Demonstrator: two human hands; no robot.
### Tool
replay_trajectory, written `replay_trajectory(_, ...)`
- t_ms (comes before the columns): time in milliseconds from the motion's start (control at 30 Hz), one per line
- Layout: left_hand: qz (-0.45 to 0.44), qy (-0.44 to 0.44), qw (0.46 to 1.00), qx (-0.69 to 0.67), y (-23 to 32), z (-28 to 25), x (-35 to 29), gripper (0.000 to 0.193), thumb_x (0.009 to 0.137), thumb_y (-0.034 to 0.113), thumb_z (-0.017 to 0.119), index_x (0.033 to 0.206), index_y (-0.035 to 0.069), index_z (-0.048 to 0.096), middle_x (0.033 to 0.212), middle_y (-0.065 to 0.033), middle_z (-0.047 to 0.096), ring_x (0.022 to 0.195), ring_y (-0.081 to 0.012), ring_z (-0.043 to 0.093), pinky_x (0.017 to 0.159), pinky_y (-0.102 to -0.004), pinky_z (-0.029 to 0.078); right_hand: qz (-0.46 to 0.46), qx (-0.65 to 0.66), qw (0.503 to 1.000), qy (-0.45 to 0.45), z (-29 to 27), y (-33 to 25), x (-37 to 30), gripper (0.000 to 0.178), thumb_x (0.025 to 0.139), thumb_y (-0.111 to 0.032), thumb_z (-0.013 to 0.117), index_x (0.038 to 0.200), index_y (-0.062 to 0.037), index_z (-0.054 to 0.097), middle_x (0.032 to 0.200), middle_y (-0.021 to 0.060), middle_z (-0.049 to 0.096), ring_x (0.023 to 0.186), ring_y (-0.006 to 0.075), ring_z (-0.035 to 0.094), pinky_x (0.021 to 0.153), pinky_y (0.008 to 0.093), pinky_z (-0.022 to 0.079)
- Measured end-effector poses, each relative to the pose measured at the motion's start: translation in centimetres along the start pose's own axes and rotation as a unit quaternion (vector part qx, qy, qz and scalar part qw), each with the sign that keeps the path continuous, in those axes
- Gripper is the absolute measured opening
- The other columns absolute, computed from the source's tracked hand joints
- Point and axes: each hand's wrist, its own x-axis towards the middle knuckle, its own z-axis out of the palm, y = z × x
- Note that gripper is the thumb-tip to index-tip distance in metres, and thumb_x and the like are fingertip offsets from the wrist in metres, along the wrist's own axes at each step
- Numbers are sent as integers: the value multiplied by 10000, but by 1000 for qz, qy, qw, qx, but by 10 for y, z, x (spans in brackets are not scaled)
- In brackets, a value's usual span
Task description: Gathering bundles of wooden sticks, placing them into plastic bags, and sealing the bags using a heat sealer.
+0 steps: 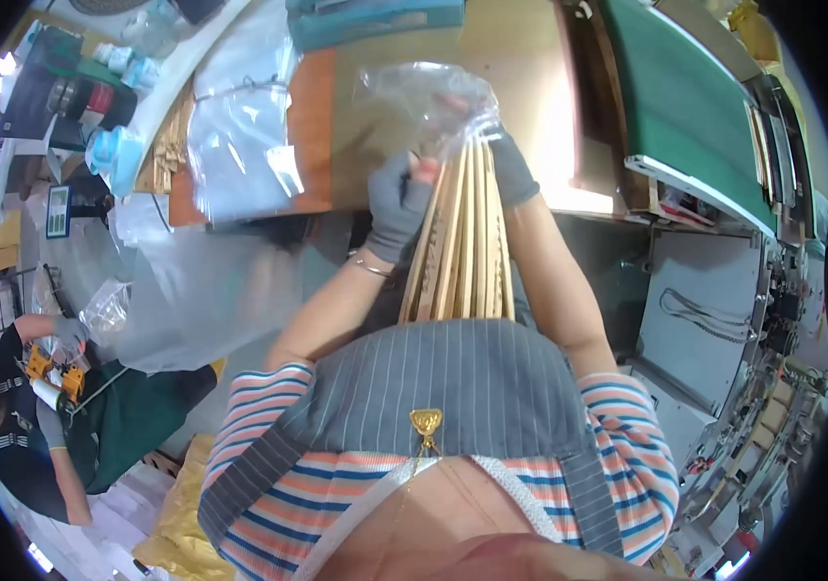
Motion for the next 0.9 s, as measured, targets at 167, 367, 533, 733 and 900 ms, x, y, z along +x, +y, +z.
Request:
replay_trajectory(167, -55, -27, 998, 1, -2, -36, -49, 313, 904, 233, 532, 681, 13, 520, 579, -18, 417, 549, -91, 397, 498, -267, 330, 165, -47, 984, 53, 7, 35, -86, 610, 915, -428, 497, 1351, -25, 357, 1232, 130, 529, 1085, 195, 552, 932, 322, 450)
replay_trajectory(367, -52, -203, 970, 122, 46, -58, -50, 267, 815, 192, 646, 627, 40, 532, 556, -70, 473, 489, -136, 456, 480, -294, 383, 0, -759, 649, 59, -15, 13, -92, 300, 869, -336, 564, 994, -66, 604, 727, 112, 615, 675, 231, 612, 627, 352, 474)
replay_trajectory(533, -78, -123, 981, 126, 88, -48, 85, 87, 745, 138, 646, 762, 68, 596, 674, -101, 561, 619, -258, 573, 558, -360, 434, -400, -748, 522, 94, 76, -62, -36, 133, 756, -96, 639, 859, -106, 555, 592, 74, 571, 533, 251, 589, 509, 308, 451)
replay_trajectory(733, 140, -436, 713, 532, 64, -78, 201, 144, 768, 189, 597, 864, 98, 653, 714, -98, 633, 671, -277, 618, 627, -376, 486, -272, -867, 417, 29, 79, -145, 30, 90, 781, -119, 547, 844, -61, 572, 690, 137, 590, 681, 237, 609, 636, 322, 471)
replay_trajectory(900, 58, -250, 932, 255, 80, -58, 204, 238, 839, 183, 483, 849, -27, 594, 617, -77, 606, 559, -112, 598, 479, -245, 463, -254, -775, 575, 66, 59, -174, 45, 88, 790, -90, 539, 857, -37, 558, 696, 12, 536, 644, 94, 527, 617, 249, 446)
